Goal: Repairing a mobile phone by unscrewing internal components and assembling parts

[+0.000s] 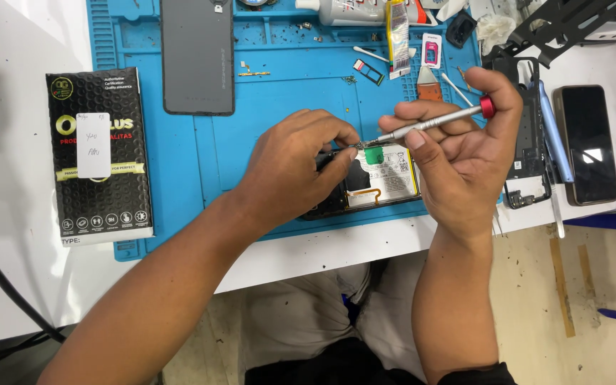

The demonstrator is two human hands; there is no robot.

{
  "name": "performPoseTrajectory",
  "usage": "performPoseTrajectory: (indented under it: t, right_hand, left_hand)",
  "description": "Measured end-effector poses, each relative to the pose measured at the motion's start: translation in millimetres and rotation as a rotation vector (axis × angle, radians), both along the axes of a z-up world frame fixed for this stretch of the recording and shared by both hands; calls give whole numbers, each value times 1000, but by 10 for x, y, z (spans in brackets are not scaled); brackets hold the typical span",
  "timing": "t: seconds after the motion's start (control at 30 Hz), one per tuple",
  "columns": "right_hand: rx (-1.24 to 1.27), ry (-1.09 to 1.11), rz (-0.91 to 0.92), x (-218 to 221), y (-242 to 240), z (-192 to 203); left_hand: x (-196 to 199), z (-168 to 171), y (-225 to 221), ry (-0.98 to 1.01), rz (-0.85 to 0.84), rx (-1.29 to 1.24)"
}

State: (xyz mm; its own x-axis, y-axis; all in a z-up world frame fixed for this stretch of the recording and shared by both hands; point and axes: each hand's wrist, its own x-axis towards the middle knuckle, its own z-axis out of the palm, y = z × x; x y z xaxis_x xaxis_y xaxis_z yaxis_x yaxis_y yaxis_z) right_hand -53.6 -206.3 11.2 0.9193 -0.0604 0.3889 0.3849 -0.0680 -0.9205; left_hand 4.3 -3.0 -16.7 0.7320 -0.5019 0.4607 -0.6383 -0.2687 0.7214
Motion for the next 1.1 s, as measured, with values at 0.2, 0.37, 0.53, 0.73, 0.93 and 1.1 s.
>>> performPoseTrajectory:
  t: [0.2,0.37,0.53,0.73,0.93,1.1]
  right_hand:
    - [36,-4,-10,13,-12,-15]
    - [43,8,-13,9,-11,-5]
    - [79,4,-9,3,-10,-8]
    - [56,-110,-50,17,-37,-55]
    - [152,-87,-135,5,-35,-90]
    - [81,-142,-65,24,-16,-79]
  left_hand:
    - [-8,43,-4,65,0,14]
    - [-11,85,3,83,-26,-74]
    - [-21,119,5,146,-37,-152]
    - [-16,94,-4,207,-25,-180]
    - [-21,57,-18,227,-25,-137]
    - [-21,55,-19,233,-21,-109]
